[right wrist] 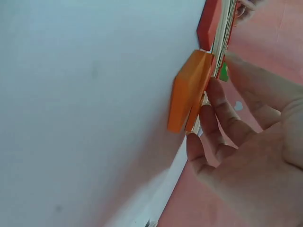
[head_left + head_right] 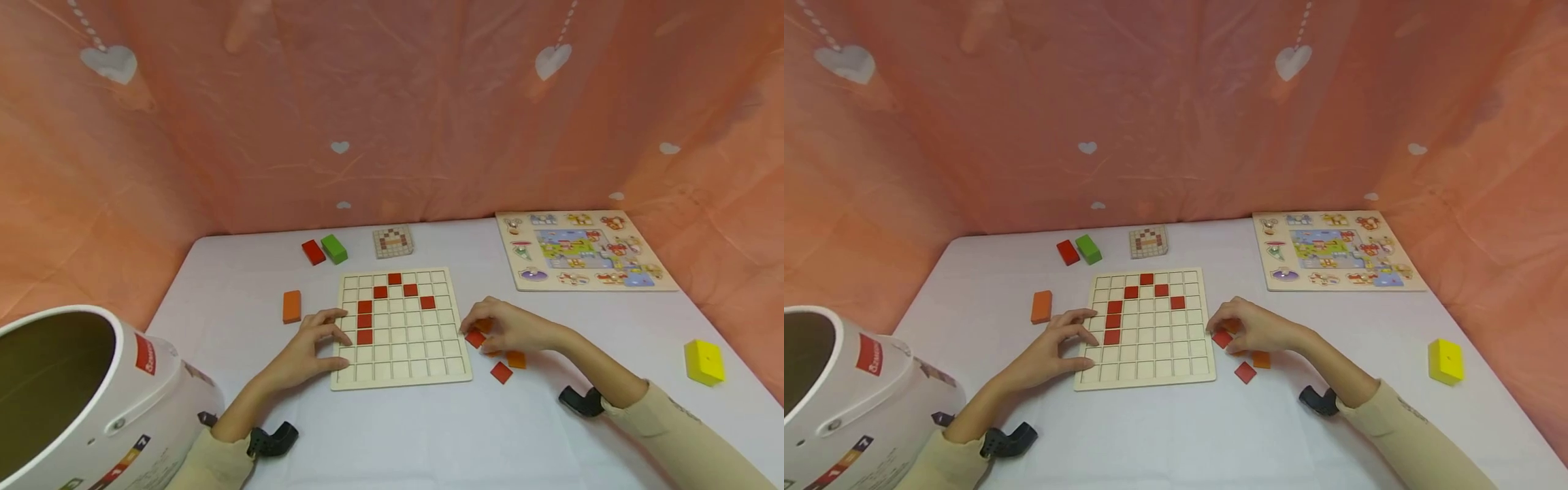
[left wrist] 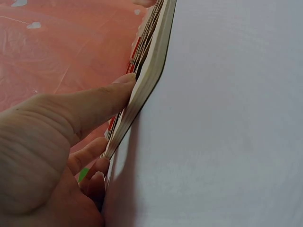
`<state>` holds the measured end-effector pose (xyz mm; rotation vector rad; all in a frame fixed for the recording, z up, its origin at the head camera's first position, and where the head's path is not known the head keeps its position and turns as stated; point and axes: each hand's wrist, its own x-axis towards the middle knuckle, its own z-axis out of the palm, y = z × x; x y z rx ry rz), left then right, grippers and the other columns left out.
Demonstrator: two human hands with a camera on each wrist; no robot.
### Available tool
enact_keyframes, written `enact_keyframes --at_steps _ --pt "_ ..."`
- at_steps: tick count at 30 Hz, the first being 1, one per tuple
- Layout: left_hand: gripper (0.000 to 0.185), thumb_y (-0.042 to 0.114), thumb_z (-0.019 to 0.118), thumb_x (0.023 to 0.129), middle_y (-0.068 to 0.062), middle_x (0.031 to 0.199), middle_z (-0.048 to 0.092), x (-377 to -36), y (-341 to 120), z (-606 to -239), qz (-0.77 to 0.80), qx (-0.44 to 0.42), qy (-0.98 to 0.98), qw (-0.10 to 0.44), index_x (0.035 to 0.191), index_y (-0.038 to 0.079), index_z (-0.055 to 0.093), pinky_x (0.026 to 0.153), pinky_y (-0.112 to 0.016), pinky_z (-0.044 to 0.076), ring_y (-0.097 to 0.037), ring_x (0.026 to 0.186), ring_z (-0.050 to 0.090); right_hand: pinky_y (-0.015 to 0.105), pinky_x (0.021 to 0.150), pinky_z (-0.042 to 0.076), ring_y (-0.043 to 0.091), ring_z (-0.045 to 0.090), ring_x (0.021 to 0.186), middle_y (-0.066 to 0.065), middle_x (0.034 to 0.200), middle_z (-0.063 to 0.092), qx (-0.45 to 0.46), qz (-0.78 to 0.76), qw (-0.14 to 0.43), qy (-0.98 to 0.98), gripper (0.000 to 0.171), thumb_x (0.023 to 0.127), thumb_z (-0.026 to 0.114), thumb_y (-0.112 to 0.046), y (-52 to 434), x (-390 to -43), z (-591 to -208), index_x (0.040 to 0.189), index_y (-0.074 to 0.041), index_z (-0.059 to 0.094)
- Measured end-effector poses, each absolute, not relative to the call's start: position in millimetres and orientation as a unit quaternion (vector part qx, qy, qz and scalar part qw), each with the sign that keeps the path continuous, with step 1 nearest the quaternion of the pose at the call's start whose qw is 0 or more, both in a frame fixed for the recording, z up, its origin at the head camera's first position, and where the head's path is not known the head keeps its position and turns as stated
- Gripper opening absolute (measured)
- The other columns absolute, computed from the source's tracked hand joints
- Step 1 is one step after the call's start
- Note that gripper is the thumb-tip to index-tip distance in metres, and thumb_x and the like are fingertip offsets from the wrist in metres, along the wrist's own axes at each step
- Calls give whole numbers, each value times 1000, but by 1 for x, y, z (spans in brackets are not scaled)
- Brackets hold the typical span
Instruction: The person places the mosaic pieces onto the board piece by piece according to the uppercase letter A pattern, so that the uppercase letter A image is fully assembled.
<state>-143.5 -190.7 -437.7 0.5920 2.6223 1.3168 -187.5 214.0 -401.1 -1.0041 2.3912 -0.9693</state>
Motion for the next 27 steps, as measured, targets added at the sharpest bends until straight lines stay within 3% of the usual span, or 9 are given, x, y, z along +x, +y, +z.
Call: enact_keyframes --at_steps 16,27 --pt "25 19 86 78 -10 150 41 -143 -191 -438 440 202 872 71 96 24 70 108 -63 26 -33 133 29 37 91 43 21 48 101 -2 102 60 -310 -353 178 865 29 83 73 4 220 -190 -405 107 -12 68" --pt "25 18 86 77 -10 150 42 -143 -191 -437 439 196 874 72 96 23 70 108 -63 26 -33 133 29 26 68 43 18 51 77 -3 80 58 -328 -386 182 843 11 88 72 1 205 -206 -393 98 -2 69"
